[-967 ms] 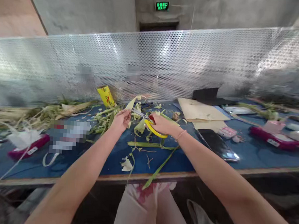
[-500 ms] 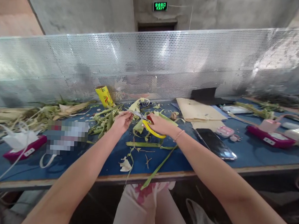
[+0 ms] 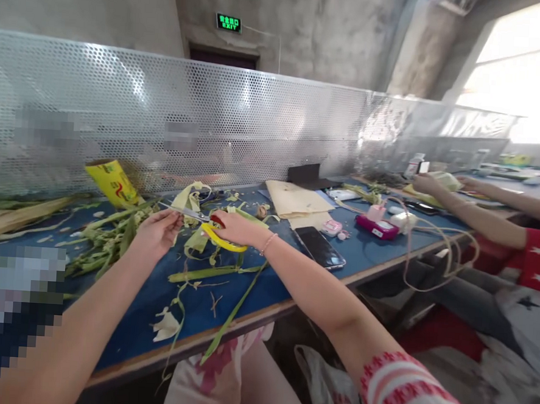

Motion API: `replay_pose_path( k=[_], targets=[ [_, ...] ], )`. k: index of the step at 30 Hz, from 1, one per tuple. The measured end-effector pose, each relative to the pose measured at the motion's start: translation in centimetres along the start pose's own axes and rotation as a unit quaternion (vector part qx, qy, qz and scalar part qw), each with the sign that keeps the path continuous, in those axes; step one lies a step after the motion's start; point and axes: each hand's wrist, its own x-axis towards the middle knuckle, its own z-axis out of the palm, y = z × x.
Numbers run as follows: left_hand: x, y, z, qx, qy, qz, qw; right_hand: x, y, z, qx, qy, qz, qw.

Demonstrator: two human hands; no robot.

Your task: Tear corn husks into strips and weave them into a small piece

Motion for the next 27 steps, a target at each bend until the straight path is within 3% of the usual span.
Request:
replay_pose_path(
  k=[20,27],
  targets=[
    [0.2,0.3,0.0,0.016,-0.012,0.002,1.0,-0.3,-0.5,-1.2,-0.112,0.005,-0.041,0.993],
    [0.2,-0.2,-0.6,0.014,-0.028,0.006,1.0,0.0,-0.2,-1.3,-0.136,0.047,0.005,0.99]
  ],
)
